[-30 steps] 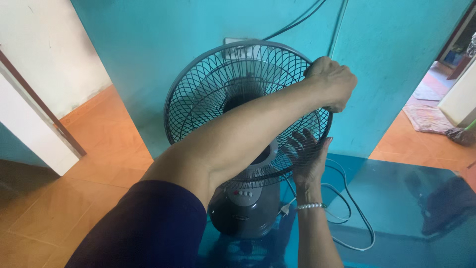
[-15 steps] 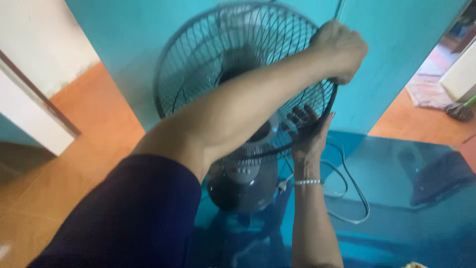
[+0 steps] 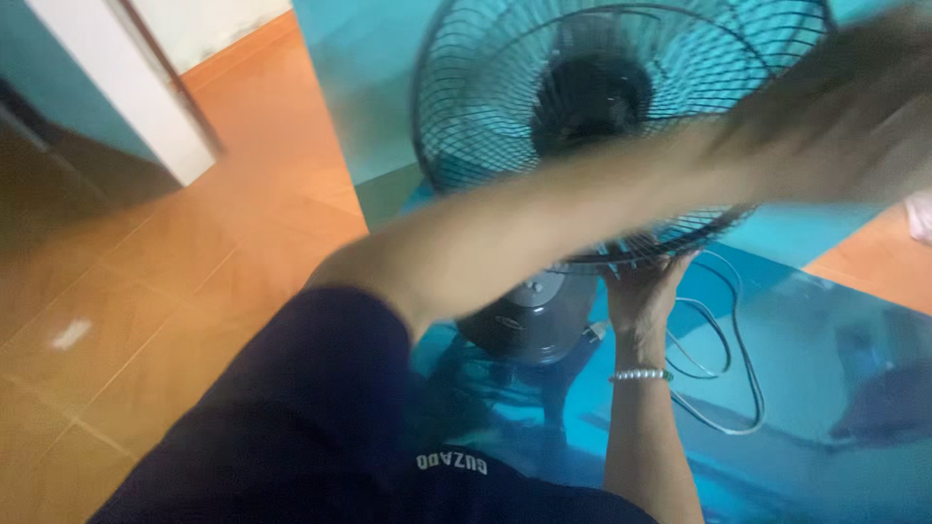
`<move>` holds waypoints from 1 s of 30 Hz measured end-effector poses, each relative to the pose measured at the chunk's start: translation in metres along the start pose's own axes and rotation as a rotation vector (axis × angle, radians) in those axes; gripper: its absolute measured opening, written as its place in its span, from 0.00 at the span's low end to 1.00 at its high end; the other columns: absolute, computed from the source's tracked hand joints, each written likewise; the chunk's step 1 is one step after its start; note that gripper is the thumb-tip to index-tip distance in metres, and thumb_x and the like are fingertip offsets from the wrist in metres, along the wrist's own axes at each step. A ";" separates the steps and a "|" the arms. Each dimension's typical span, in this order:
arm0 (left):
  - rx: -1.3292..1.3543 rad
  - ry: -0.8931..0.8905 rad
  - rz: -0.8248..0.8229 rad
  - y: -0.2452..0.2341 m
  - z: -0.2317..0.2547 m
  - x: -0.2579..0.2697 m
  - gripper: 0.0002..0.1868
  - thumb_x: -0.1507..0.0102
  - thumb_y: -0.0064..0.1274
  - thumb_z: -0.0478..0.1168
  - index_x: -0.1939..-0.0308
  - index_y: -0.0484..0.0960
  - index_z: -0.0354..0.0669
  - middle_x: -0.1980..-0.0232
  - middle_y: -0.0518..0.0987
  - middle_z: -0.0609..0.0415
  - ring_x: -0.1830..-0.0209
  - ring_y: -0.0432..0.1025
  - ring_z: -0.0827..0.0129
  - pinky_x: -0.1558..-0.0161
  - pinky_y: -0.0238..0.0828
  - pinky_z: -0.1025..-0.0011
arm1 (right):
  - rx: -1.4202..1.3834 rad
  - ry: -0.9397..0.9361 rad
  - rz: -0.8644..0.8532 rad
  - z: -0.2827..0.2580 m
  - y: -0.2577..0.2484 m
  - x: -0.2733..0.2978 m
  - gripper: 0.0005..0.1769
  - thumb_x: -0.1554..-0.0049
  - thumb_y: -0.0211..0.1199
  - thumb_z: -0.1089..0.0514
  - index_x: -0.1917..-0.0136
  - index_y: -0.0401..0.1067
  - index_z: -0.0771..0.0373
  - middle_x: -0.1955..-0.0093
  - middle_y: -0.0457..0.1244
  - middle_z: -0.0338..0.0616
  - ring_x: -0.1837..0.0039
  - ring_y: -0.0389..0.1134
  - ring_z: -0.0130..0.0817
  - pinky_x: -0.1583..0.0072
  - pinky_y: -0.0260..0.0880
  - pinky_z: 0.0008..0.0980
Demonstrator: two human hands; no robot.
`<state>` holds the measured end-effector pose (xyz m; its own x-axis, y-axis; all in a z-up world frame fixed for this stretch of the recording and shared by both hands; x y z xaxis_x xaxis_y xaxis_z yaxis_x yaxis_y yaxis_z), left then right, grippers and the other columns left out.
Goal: The person assembles a table fan by attaching the front wire cage to the fan head. They align the cage with the fan blades and repeatedly adjust and press the edges to secure it in place.
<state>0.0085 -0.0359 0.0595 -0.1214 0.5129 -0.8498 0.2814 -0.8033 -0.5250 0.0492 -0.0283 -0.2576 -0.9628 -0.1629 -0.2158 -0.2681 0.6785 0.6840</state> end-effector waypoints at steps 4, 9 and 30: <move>0.409 -0.291 -0.030 -0.019 0.102 0.202 0.14 0.29 0.54 0.51 0.53 0.82 0.45 0.57 0.82 0.52 0.58 0.79 0.63 0.52 0.77 0.66 | -0.036 0.026 0.016 0.032 -0.015 0.012 0.42 0.40 0.48 0.23 0.28 0.60 0.55 0.28 0.58 0.46 0.26 0.58 0.50 0.27 0.57 0.63; 1.084 -1.414 0.617 0.009 0.044 0.444 0.13 0.26 0.52 0.43 0.48 0.82 0.35 0.55 0.82 0.47 0.57 0.75 0.64 0.56 0.72 0.66 | -0.205 0.056 0.053 0.070 -0.017 0.010 0.33 0.31 0.50 0.25 0.35 0.64 0.55 0.34 0.60 0.43 0.27 0.60 0.47 0.27 0.58 0.64; 1.206 -1.152 0.836 -0.023 -0.069 0.463 0.23 0.35 0.52 0.24 0.35 0.72 0.37 0.41 0.78 0.48 0.42 0.75 0.60 0.39 0.77 0.56 | -0.216 -0.007 -0.025 0.095 0.044 0.019 0.37 0.28 0.51 0.26 0.22 0.61 0.56 0.30 0.57 0.41 0.35 0.60 0.38 0.37 0.60 0.40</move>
<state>0.0116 0.2410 -0.3186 -0.9726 -0.0956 -0.2117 -0.0776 -0.7253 0.6840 0.0228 0.0664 -0.2977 -0.9556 -0.1720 -0.2394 -0.2942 0.5047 0.8117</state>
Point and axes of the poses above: each hand's wrist, its own x-axis away from the middle knuckle, its own y-axis out of the palm, z = x × y, the point moved 7 cm from there along -x, towards the middle knuckle
